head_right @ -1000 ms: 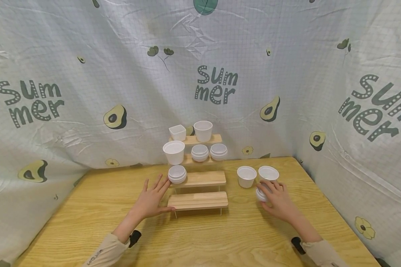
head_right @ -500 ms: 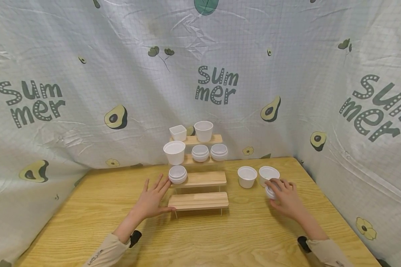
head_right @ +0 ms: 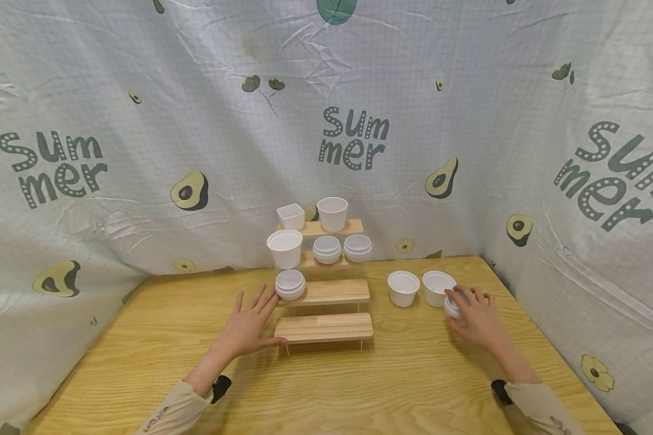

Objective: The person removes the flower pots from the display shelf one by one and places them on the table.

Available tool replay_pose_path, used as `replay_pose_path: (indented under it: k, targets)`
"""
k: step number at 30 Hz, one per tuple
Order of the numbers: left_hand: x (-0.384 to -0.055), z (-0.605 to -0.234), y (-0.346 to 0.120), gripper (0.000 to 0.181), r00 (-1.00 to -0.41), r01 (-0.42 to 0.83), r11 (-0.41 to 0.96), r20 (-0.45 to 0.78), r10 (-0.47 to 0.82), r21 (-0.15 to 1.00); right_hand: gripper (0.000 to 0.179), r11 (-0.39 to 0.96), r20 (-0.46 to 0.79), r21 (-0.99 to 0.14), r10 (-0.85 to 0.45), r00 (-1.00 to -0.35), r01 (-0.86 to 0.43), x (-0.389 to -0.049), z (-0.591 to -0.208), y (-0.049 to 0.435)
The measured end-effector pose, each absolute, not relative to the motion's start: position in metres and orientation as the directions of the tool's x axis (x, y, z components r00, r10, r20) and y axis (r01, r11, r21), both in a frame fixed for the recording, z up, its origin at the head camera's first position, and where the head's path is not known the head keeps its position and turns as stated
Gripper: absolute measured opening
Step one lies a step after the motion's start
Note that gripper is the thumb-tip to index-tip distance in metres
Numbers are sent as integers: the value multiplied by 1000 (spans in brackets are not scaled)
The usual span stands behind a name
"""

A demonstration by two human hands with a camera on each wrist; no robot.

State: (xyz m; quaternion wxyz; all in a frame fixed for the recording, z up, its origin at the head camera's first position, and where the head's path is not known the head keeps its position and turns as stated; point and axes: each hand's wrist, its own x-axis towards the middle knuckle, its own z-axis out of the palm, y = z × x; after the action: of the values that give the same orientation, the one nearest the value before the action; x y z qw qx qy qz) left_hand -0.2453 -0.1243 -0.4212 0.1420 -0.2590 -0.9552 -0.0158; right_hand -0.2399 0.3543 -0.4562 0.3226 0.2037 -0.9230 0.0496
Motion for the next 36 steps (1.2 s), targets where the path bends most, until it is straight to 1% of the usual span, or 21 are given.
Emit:
replay_pose_path:
  k: [11,14,22,30,36]
  targets:
    - [-246,-422,-125,97,-829,498,866,273,488,-35,60,924,641,15,-303,-705,-383,-248,-455,372]
    - [-246,-422,-125,96,-829,500,866,272,488,-29,60,931,646,30,-295,-704,-363,-250,-454,376]
    - [-247,-423,-125,96,-832,498,867,266,487,-28,55,955,617,11,-238,-750,-295,-259,-452,386]
    - [-247,-422,-125,96,-831,498,866,265,490,-41,53,959,617,33,-241,-750,-281,-271,-455,393]
    - [-247,-423,-125,97,-832,498,866,261,490,-41,51,963,553,22,-236,-799,-269,-279,-457,395]
